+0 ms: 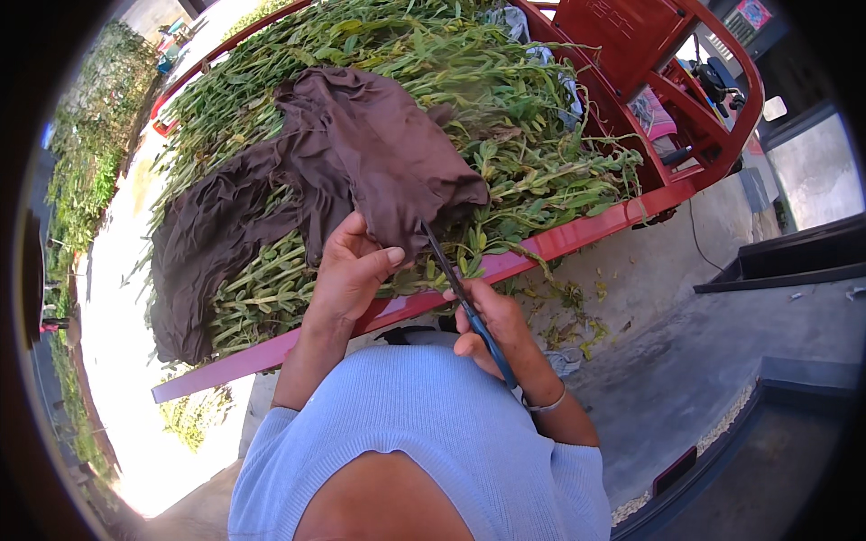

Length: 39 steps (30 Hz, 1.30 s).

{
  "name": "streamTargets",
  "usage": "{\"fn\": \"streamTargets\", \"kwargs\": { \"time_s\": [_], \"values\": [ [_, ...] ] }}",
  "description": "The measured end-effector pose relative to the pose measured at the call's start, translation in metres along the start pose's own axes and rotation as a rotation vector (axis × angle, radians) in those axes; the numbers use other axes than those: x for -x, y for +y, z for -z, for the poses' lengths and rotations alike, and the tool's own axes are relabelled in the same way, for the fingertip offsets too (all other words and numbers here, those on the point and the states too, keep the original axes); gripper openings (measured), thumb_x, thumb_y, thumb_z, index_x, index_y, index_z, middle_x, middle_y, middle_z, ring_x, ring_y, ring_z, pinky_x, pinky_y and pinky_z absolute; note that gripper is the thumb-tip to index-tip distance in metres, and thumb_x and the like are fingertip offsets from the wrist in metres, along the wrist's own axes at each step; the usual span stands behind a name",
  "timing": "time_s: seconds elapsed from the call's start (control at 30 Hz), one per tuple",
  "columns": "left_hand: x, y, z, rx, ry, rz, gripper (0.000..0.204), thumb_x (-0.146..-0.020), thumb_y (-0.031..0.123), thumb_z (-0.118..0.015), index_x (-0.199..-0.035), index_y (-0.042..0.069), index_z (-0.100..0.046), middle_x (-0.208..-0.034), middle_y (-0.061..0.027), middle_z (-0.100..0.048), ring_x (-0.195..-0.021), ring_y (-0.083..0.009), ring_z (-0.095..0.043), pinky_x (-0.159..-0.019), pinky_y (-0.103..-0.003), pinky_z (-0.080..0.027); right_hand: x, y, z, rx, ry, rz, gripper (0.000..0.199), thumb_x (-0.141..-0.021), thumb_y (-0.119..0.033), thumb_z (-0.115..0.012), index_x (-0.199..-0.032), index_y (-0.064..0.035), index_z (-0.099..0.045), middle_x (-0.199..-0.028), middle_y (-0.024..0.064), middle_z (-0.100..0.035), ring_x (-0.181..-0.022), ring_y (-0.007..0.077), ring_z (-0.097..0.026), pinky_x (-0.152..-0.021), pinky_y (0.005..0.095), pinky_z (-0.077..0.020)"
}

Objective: The person spreads a brown piece of fabric over a large pile of green leafy vegetables on a red cart. Using a pair of scissors, the person cuts the fabric into strips along the edge of the pile, trimming the material to fit the load.

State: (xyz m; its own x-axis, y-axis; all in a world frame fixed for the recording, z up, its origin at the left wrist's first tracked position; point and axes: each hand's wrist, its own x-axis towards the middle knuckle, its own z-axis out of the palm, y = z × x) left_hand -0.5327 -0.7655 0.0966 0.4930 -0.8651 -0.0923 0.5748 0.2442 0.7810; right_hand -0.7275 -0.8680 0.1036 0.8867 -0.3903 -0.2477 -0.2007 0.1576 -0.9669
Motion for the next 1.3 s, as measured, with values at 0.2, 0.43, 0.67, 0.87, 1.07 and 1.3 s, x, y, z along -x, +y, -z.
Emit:
{"fn": "streamTargets", "kwargs": {
  "time_s": [0.2,0.43,0.67,0.87,1.07,1.3],
  "values": [
    [-0.002,-0.009,0.004,0.03,-0.041,-0.123,0.055,-0.076,-0.004,-0.071,-0.126,0.006,-0.049,-0.109,-0.0077,-0.063,-0.092,-0.0168,-0.064,-0.074,-0.03,-0.053,0.001,0.001,-0.001,-0.102,-0.112,-0.09,0.115,-0.038,-0.077,-0.074,-0.119,-0.0013,-0.047,-0.087,-0.0007,-0.052,-0.077,0.0064,-0.052,-0.068,0.0184,-0.0428],
    [-0.002,-0.002,-0.005,0.059,-0.054,-0.107,0.052,-0.077,-0.01,-0.067,-0.124,0.003,-0.049,-0.112,-0.0088,-0.062,-0.098,-0.0169,-0.062,-0.083,-0.03,-0.052,-0.003,0.006,0.003,0.127,-0.104,0.102,0.103,-0.052,-0.076,-0.07,-0.117,0.0003,-0.047,-0.078,0.0021,-0.05,-0.066,0.0098,-0.048,-0.057,0.0248,-0.042],
    [-0.002,-0.001,-0.004,0.069,-0.041,-0.103,0.051,-0.079,-0.006,-0.068,-0.125,0.004,-0.047,-0.106,-0.0078,-0.064,-0.091,-0.015,-0.065,-0.076,-0.028,-0.055,-0.005,0.0,-0.002,0.17,-0.041,0.061,0.106,-0.042,-0.078,-0.067,-0.112,-0.001,-0.05,-0.073,-0.0047,-0.044,-0.06,0.0025,-0.038,-0.053,0.0175,-0.0296],
    [-0.002,0.0,-0.003,0.091,-0.037,-0.106,0.049,-0.081,-0.006,-0.066,-0.125,0.005,-0.047,-0.106,-0.0074,-0.064,-0.089,-0.0136,-0.065,-0.071,-0.026,-0.057,-0.004,-0.001,-0.002,0.19,-0.041,0.109,0.103,-0.044,-0.079,-0.066,-0.109,-0.001,-0.051,-0.068,-0.005,-0.043,-0.057,0.002,-0.036,-0.049,0.0178,-0.0268],
    [-0.001,0.0,-0.003,0.066,-0.044,-0.104,0.048,-0.081,-0.006,-0.066,-0.124,0.005,-0.048,-0.104,-0.0071,-0.064,-0.087,-0.0134,-0.065,-0.071,-0.026,-0.056,-0.005,0.003,-0.001,0.221,-0.035,0.163,0.093,-0.054,-0.079,-0.064,-0.104,-0.0012,-0.052,-0.062,-0.0058,-0.04,-0.054,0.0027,-0.036,-0.048,0.0194,-0.0266],
    [-0.002,-0.002,-0.001,0.048,-0.064,-0.128,0.05,-0.081,-0.005,-0.066,-0.126,0.006,-0.046,-0.102,-0.0064,-0.064,-0.082,-0.0152,-0.063,-0.067,-0.028,-0.053,-0.002,-0.002,0.0,0.252,-0.027,0.126,0.09,-0.057,-0.079,-0.064,-0.101,-0.0013,-0.054,-0.06,-0.0061,-0.041,-0.052,0.0025,-0.038,-0.047,0.0199,-0.0279]
  ]
}}
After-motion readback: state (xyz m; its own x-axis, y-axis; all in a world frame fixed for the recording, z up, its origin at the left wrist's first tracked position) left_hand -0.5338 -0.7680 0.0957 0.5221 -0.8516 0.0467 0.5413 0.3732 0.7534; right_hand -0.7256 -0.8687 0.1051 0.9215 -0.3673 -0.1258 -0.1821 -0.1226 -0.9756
